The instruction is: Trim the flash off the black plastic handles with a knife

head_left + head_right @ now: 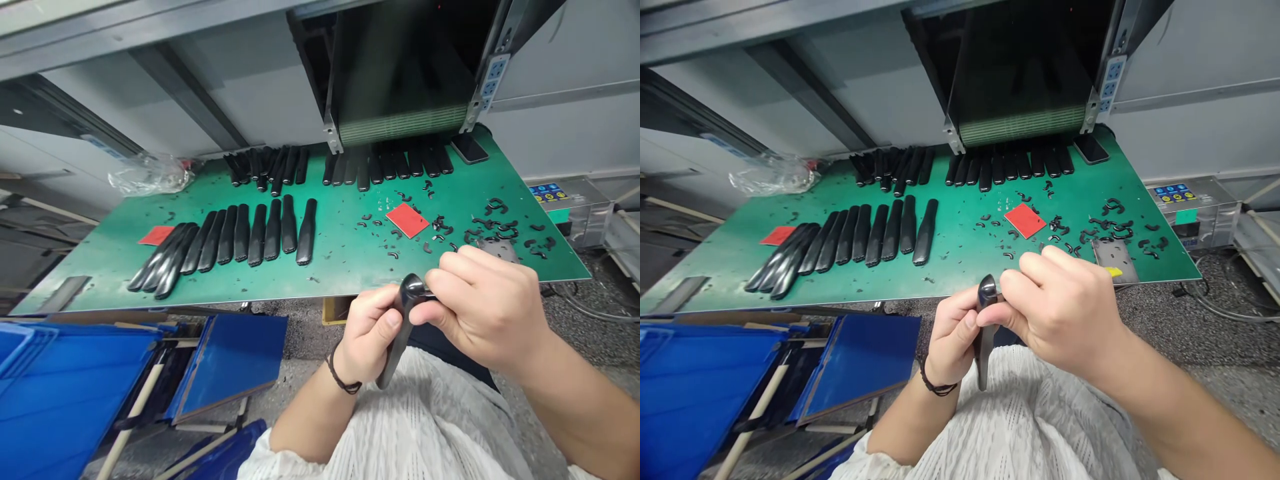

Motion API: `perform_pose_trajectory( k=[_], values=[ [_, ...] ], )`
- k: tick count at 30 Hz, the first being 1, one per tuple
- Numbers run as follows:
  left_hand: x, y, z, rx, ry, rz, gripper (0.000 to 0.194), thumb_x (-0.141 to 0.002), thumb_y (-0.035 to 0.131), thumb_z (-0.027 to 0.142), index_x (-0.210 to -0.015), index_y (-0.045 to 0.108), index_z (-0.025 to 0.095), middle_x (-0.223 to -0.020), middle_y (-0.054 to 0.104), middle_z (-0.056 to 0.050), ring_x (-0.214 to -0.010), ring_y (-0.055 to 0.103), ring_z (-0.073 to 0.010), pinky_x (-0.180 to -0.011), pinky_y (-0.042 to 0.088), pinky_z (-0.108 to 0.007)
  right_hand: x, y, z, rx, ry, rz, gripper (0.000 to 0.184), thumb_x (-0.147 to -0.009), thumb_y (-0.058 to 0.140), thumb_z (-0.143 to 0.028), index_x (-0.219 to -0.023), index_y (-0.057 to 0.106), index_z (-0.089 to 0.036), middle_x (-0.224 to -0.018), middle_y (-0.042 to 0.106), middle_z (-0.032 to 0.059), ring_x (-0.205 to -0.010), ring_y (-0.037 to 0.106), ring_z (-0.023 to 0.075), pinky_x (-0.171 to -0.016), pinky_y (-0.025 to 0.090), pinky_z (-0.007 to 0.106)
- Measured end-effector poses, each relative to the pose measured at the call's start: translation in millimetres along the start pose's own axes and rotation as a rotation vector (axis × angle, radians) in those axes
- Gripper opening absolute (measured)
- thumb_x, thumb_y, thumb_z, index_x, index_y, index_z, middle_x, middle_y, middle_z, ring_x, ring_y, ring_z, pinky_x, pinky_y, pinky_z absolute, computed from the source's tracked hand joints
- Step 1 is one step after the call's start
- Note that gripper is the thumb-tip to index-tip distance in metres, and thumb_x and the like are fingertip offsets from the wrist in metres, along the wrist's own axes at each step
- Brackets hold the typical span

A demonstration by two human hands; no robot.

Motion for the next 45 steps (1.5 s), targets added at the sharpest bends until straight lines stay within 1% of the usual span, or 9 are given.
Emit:
perform_pose_trajectory(
  k=[5,11,17,22,26,29,34,42,45],
  values=[
    [0.5,2.9,-4.2,0.069,-0.07,0.027,0.046,-0.098,0.054,0.059,-0.083,0.063,0.016,-0.063,0.043,0.0,-0.062,0.038,-0.014,-0.06,0.035,-0.03,1.3,5.5,-3.4,0.162,-0.019,0.1,0.055,-0.104,0.042,-0.061,-0.067,0.049,-0.02,-0.063,0.04,-0.0008,-0.064,0.03,0.0148,-0.056,0.018,0.031],
    [1.2,10.7,-6.8,0.199,-0.114,0.062,0.043,-0.099,0.056,0.055,-0.089,0.067,0.015,-0.064,0.044,0.0,-0.063,0.039,-0.0135,-0.062,0.038,-0.029,4.9,12.6,-2.7,0.206,-0.006,0.141,0.054,-0.106,0.039,-0.058,-0.069,0.05,-0.021,-0.063,0.041,0.0,-0.065,0.03,0.016,-0.056,0.019,0.032],
    [-6.2,12.7,-5.7,0.222,-0.16,0.17,0.046,-0.098,0.057,0.059,-0.082,0.063,0.016,-0.07,0.049,-0.001,-0.068,0.043,-0.0144,-0.064,0.04,-0.03,10.6,22.3,-6.4,0.18,-0.014,0.061,0.052,-0.105,0.045,-0.057,-0.069,0.05,-0.021,-0.064,0.043,0.0004,-0.066,0.03,0.0166,-0.057,0.018,0.033],
    [-14.5,10.2,-4.2,0.282,-0.136,0.194,0.047,-0.099,0.059,0.055,-0.072,0.051,0.017,-0.067,0.041,0.002,-0.061,0.033,-0.0104,-0.056,0.029,-0.027,16.5,28.9,-9.5,0.139,-0.025,-0.021,0.051,-0.105,0.044,-0.058,-0.07,0.051,-0.021,-0.065,0.045,0.0004,-0.067,0.033,0.0169,-0.057,0.019,0.032],
    [-18.5,8.2,-4.5,0.334,-0.169,0.233,0.048,-0.1,0.058,0.056,-0.072,0.046,0.018,-0.064,0.04,0.003,-0.056,0.032,-0.0091,-0.053,0.026,-0.026,23.7,34.2,-12.1,0.083,-0.034,-0.108,0.055,-0.104,0.039,-0.064,-0.073,0.054,-0.021,-0.066,0.047,0.0007,-0.066,0.035,0.0169,-0.056,0.019,0.031],
    [-19.9,7.2,-7.3,0.345,-0.189,0.245,0.047,-0.098,0.06,0.057,-0.074,0.05,0.018,-0.064,0.043,0.002,-0.055,0.035,-0.0091,-0.052,0.027,-0.026,28.9,36.5,-14.6,0.058,-0.027,-0.159,0.056,-0.103,0.039,-0.067,-0.075,0.055,-0.021,-0.067,0.048,0.0007,-0.066,0.036,0.0168,-0.056,0.019,0.031],
    [-22.0,5.6,-14.5,0.354,-0.205,0.305,0.046,-0.096,0.062,0.06,-0.077,0.057,0.018,-0.064,0.046,0.002,-0.054,0.037,-0.01,-0.051,0.028,-0.027,33.3,37.6,-19.1,0.032,-0.016,-0.187,0.052,-0.104,0.042,-0.061,-0.073,0.052,-0.021,-0.068,0.049,0.0008,-0.067,0.037,0.0166,-0.057,0.021,0.031],
    [-25.1,2.0,-18.3,0.327,-0.195,0.379,0.041,-0.1,0.058,0.056,-0.084,0.065,0.018,-0.062,0.047,0.002,-0.054,0.041,-0.0099,-0.05,0.032,-0.026,37.6,38.9,-22.4,-0.009,-0.01,-0.224,0.046,-0.104,0.046,-0.055,-0.074,0.053,-0.021,-0.068,0.049,0.0009,-0.068,0.039,0.0168,-0.058,0.022,0.032],
    [-27.8,-0.5,-19.7,0.313,-0.199,0.405,0.043,-0.098,0.06,0.059,-0.085,0.066,0.018,-0.061,0.047,0.003,-0.053,0.042,-0.0098,-0.049,0.032,-0.025,38.5,39.2,-23.8,-0.017,-0.043,-0.26,0.045,-0.104,0.047,-0.055,-0.075,0.054,-0.021,-0.069,0.05,0.0013,-0.068,0.038,0.0173,-0.059,0.021,0.033]
  ],
)
Point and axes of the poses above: each hand's wrist, its own x-axis away from the middle knuckle, its own y-axis out of the palm, z = x × y, the point moved 2 cm from there along -x, towards the middle knuckle
